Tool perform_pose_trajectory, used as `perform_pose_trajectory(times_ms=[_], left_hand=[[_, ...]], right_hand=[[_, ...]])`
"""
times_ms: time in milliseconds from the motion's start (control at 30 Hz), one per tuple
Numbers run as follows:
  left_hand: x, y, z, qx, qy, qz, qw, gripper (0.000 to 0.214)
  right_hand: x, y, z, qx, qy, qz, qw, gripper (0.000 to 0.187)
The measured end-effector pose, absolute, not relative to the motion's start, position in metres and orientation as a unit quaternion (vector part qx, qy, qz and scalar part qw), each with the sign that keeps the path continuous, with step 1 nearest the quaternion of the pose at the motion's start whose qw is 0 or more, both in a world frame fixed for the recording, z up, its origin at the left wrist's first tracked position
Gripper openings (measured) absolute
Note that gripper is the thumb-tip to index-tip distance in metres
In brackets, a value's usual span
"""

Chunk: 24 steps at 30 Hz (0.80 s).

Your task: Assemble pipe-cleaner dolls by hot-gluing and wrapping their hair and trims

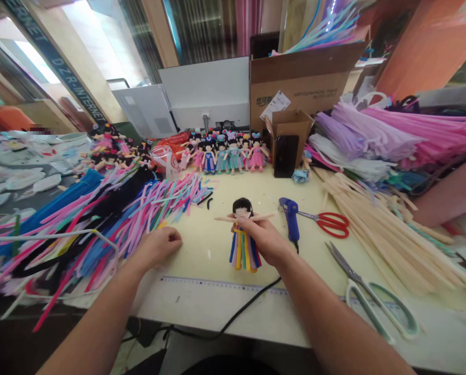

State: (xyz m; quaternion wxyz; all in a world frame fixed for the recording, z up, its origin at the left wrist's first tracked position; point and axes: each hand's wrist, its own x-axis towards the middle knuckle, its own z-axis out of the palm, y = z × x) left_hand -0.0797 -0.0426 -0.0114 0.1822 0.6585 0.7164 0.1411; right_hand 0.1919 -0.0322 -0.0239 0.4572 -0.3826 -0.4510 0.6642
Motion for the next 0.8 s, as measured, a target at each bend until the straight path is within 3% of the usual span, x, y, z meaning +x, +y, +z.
perform_pose_trajectory(times_ms=[133, 267, 333, 800], left_hand=[[-0.071, -0.037, -0.007, 0.643, 0.69, 0.212, 0.256, 0.01], [-0.047, -0.029, 0.006, 0.499, 0.576, 0.419, 0.494, 0.021], [-0.033, -0.024, 0.014, 0.437, 0.527, 0.458, 0.566, 0.026], [0.008, -0.015, 0.021, 0.428, 0.511, 0.473, 0.577, 0.026]], right_hand=[[0.19, -0.033, -0.025, -0.361, -0.478, 0.663, 0.45, 0.04], [0.186, -0.035, -0.023, -0.314, -0.483, 0.681, 0.452, 0.039], [0.184, -0.035, -0.021, -0.304, -0.483, 0.683, 0.456, 0.04], [0.186, -0.032, -0.024, -0.305, -0.452, 0.679, 0.491, 0.036]])
